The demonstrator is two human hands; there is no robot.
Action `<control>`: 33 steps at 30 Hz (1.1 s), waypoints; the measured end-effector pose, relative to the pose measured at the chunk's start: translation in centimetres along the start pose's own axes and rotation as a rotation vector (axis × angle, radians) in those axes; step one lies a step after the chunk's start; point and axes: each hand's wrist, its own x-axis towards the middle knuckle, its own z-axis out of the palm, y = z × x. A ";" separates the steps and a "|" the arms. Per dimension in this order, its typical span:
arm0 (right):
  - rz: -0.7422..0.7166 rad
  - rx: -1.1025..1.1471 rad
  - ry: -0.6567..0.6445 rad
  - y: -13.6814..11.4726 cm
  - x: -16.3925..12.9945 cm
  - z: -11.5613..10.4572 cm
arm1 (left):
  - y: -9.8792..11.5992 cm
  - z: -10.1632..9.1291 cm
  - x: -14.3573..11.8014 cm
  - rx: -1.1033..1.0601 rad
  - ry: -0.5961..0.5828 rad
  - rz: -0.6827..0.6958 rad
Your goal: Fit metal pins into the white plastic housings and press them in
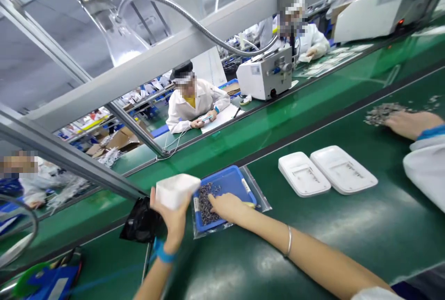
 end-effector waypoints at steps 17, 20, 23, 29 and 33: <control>-0.123 -0.104 -0.158 0.3 0.5 0.8 | -5.7 6.8 10.9 0.191 0.216 -0.533; -0.119 -0.154 -0.201 0.6 1.0 1.1 | -5.8 7.7 10.5 0.235 0.147 -0.397; -0.123 -0.193 -0.211 0.3 0.7 0.8 | -5.1 7.7 9.8 0.239 0.106 -0.318; -0.071 -0.171 -0.151 -0.2 0.5 0.6 | -4.8 7.3 9.5 0.195 0.106 -0.263; -0.060 -0.158 -0.107 -0.1 0.5 0.9 | -5.1 7.7 9.5 0.192 0.116 -0.244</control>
